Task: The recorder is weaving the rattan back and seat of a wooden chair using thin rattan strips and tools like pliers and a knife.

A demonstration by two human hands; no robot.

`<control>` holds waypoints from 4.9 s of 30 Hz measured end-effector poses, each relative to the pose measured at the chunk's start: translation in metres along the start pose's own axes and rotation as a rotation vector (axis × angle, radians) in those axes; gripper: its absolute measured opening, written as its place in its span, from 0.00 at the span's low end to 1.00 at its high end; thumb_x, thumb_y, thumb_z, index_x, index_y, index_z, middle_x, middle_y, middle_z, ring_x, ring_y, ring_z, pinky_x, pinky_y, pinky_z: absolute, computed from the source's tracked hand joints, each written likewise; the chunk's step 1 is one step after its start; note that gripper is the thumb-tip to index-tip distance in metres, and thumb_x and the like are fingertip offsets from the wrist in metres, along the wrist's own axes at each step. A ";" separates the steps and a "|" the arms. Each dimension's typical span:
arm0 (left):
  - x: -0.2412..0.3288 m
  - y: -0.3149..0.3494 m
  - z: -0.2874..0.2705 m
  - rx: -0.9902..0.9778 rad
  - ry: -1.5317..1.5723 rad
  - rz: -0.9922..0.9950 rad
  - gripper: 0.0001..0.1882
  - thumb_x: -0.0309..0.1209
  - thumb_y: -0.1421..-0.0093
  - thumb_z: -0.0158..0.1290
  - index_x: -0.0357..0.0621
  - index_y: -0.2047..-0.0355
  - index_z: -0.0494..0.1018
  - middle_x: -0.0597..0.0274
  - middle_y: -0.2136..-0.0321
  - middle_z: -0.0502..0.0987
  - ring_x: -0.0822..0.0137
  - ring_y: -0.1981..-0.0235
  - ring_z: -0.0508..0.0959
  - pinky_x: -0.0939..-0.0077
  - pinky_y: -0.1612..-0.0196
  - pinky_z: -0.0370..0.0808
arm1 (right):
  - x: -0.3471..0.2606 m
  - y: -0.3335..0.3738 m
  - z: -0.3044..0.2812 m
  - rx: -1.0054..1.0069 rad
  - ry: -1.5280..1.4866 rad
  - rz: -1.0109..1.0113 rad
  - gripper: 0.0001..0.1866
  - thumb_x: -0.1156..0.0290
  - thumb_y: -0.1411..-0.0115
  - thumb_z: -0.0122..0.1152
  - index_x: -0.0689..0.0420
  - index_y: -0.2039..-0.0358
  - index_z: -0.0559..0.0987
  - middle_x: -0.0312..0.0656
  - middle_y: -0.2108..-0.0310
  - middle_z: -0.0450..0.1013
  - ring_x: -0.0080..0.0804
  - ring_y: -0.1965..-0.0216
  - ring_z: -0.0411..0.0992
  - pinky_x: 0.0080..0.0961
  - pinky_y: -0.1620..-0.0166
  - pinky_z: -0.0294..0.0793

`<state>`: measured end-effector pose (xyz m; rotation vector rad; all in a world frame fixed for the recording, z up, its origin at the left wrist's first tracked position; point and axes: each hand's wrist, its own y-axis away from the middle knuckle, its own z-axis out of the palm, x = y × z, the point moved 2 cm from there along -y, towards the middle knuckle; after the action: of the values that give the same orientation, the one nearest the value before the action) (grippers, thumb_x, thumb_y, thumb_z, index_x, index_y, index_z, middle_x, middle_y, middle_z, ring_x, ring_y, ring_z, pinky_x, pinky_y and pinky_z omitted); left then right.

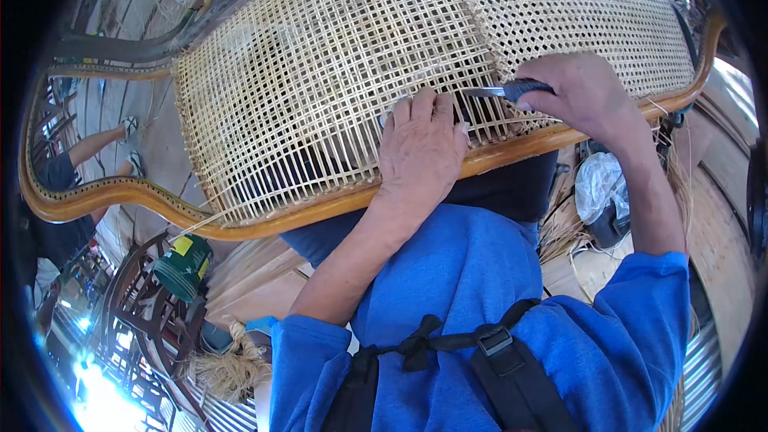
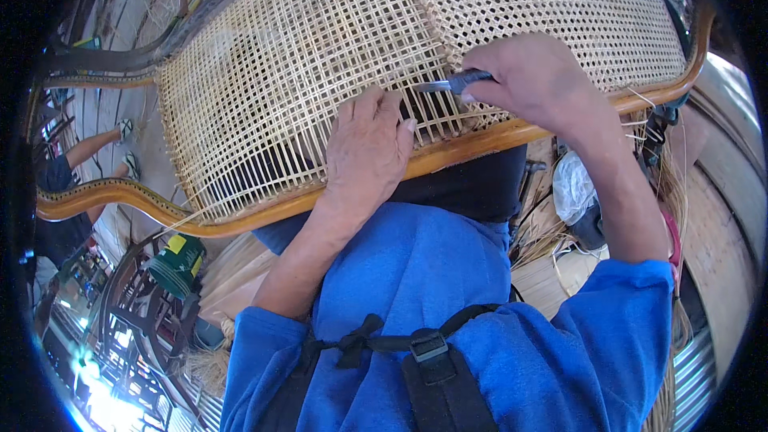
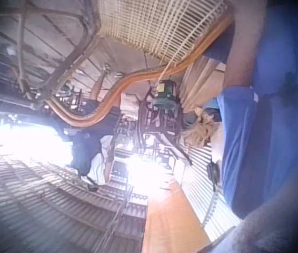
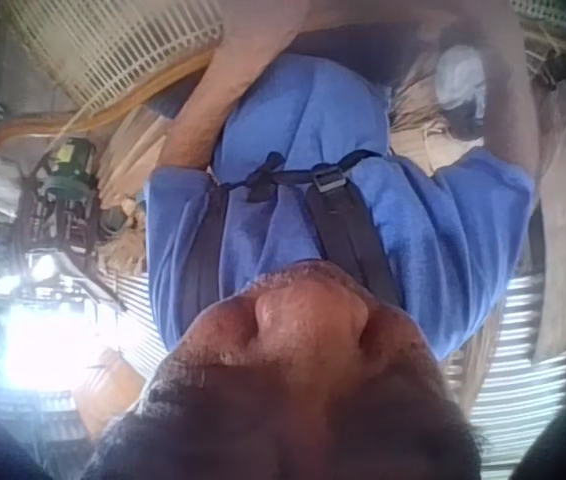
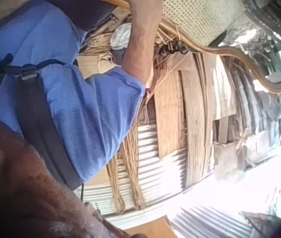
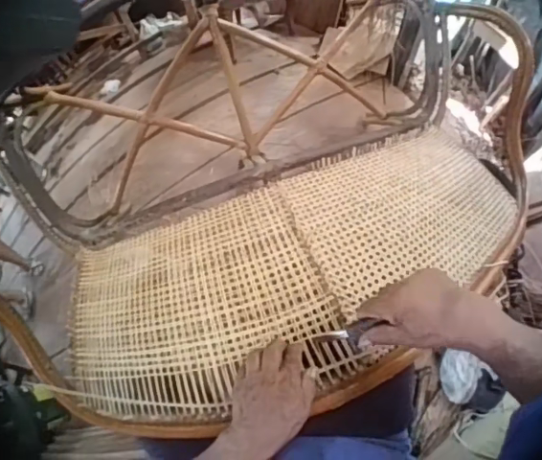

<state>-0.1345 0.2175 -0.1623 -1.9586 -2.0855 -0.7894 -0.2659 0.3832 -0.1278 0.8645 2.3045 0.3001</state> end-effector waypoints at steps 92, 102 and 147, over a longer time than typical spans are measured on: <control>-0.024 0.027 0.006 -0.163 0.028 0.036 0.38 0.49 0.48 0.52 0.33 0.44 0.61 0.51 0.42 0.59 0.54 0.40 0.55 0.54 0.41 0.50 | -0.033 0.014 -0.009 -0.096 -0.241 0.659 0.16 0.60 0.43 0.56 0.62 0.67 0.74 0.45 0.82 0.66 0.29 0.80 0.64 0.28 0.75 0.64; -0.023 0.025 0.001 -0.183 0.011 0.039 0.39 0.49 0.49 0.53 0.32 0.45 0.61 0.50 0.42 0.58 0.54 0.40 0.55 0.55 0.41 0.50 | -0.034 0.018 -0.001 -0.137 -0.323 0.695 0.16 0.60 0.42 0.55 0.62 0.64 0.76 0.39 0.84 0.64 0.25 0.80 0.62 0.25 0.75 0.63; 0.008 0.036 -0.002 -0.122 1.108 -0.338 0.10 0.31 0.41 0.49 0.36 0.66 0.72 0.67 0.82 0.68 0.77 0.83 0.67 0.83 0.78 0.67 | -0.034 0.274 0.302 0.264 -0.530 1.298 0.23 0.55 0.46 0.57 0.65 0.65 0.71 0.59 0.70 0.73 0.54 0.65 0.73 0.44 0.64 0.69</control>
<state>-0.1008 0.2231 -0.1477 -0.7842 -1.6225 -1.5976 0.0876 0.5647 -0.2273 2.1737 1.0441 0.2414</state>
